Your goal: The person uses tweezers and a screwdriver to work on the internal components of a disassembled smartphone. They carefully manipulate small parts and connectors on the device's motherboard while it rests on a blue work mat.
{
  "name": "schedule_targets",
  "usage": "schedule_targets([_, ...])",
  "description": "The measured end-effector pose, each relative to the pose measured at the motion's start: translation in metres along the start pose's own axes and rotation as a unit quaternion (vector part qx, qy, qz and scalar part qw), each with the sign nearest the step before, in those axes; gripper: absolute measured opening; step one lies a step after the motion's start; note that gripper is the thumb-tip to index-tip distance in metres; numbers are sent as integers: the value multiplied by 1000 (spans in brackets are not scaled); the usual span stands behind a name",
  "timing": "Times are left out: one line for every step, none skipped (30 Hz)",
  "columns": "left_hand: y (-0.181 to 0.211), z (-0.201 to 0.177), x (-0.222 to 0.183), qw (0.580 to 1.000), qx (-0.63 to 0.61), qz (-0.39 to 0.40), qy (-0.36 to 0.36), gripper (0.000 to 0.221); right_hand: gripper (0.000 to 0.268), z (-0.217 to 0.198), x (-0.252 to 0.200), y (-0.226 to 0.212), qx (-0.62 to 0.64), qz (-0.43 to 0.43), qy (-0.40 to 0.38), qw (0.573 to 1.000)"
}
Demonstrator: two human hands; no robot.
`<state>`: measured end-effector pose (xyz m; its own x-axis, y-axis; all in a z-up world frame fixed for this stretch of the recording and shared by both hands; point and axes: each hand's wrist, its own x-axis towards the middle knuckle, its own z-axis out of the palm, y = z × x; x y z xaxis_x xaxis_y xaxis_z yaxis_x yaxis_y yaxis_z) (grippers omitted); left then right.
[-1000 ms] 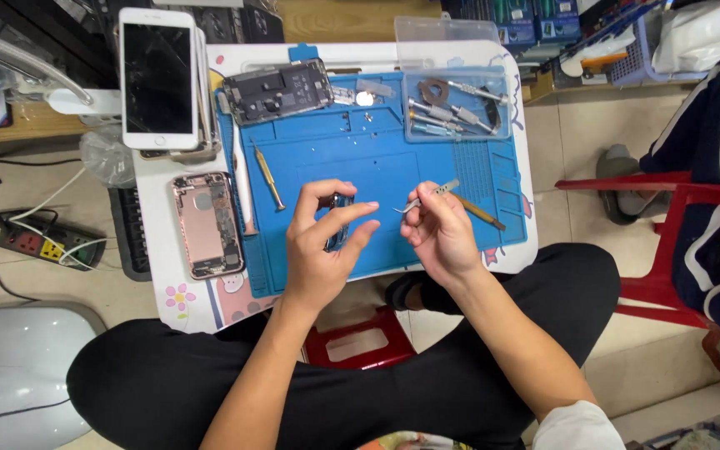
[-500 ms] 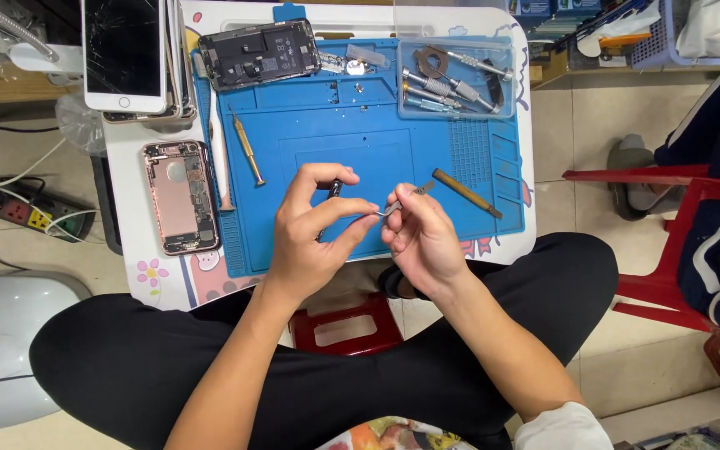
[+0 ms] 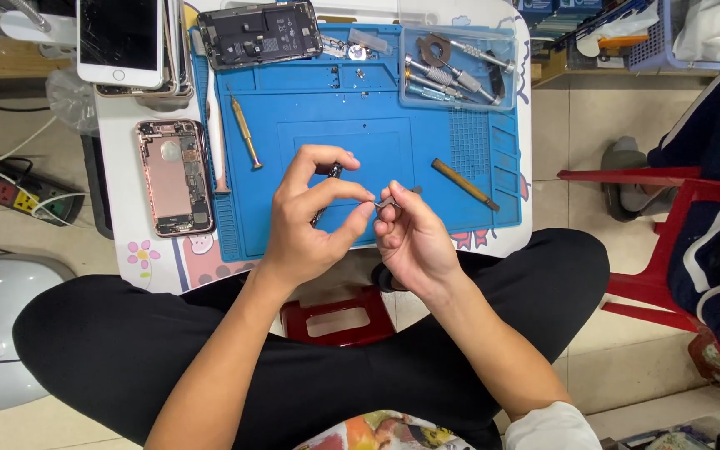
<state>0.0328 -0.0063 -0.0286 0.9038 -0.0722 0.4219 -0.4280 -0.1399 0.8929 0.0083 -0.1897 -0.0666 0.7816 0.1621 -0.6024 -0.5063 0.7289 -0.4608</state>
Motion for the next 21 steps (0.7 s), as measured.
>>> schedule_targets([1, 0, -1, 1000, 1, -1, 2, 4, 25, 1, -1, 1, -1, 2, 0, 1000])
schedule_targets([1, -1, 0, 1000, -5, -7, 1, 5, 26, 2, -2, 1, -10, -6, -7, 1000])
schedule_targets([2, -1, 0, 1000, -11, -14, 1, 5, 26, 2, -3, 0, -19, -13, -13, 1000])
schedule_targets([1, -2, 1, 1000, -10, -13, 2, 5, 26, 3, -4, -3, -20, -13, -14, 1000])
schedule_targets([1, -3, 2, 1000, -14, -18, 5, 5, 26, 3, -5, -7, -44, -50, -27, 997])
schedule_targets([0, -4, 2, 1000, -17, -23, 8, 4, 26, 3, -6, -10, -67, -86, -39, 993])
schedule_targets([0, -4, 2, 1000, -16, -23, 8, 4, 26, 4, -8, -15, -67, -85, -40, 993])
schedule_targets([-1, -5, 3, 1000, -18, -25, 8, 4, 24, 5, -11, -19, -125, -180, -38, 975])
schedule_targets([-2, -6, 3, 999, -19, -26, 8, 4, 22, 6, -13, -23, -182, -272, -35, 944])
schedule_targets([-3, -7, 3, 999, -17, -28, 7, 4, 22, 12, -18, -30, -180, -270, -35, 945])
schedule_targets([-5, -7, 3, 999, -23, -22, -1, 3, 19, 18, -23, -37, -300, -433, -73, 847])
schedule_targets([-6, -6, 4, 999, -30, -15, -7, 2, 20, 23, -28, -44, -405, -575, -106, 703])
schedule_targets([-7, -7, 5, 999, -29, -16, -7, 2, 20, 28, -30, -47, -405, -574, -105, 704])
schedule_targets([-8, -8, 5, 999, -32, -15, -12, 2, 11, 32, -34, -50, -465, -625, -123, 615])
schedule_targets([-8, -8, 5, 999, -36, -13, -16, 2, 8, 36, -38, -53, -518, -667, -140, 517])
schedule_targets([-8, -9, 5, 999, -35, -15, -17, 2, 8, 34, -36, -51, -517, -666, -140, 519])
schedule_targets([-8, -9, 5, 999, -37, -16, -18, 2, 10, 32, -34, -50, -542, -673, -141, 482])
schedule_targets([-8, -10, 6, 999, -40, -18, -18, 2, 14, 30, -33, -48, -566, -679, -142, 444])
schedule_targets([-9, -10, 5, 999, -39, -19, -19, 2, 14, 27, -32, -47, -566, -679, -142, 446])
schedule_targets([-9, -10, 5, 999, -40, -17, -21, 3, 15, 25, -30, -46, -570, -679, -142, 441])
schedule_targets([-10, -10, 5, 999, -42, -15, -23, 4, 16, 22, -29, -46, -573, -679, -142, 436])
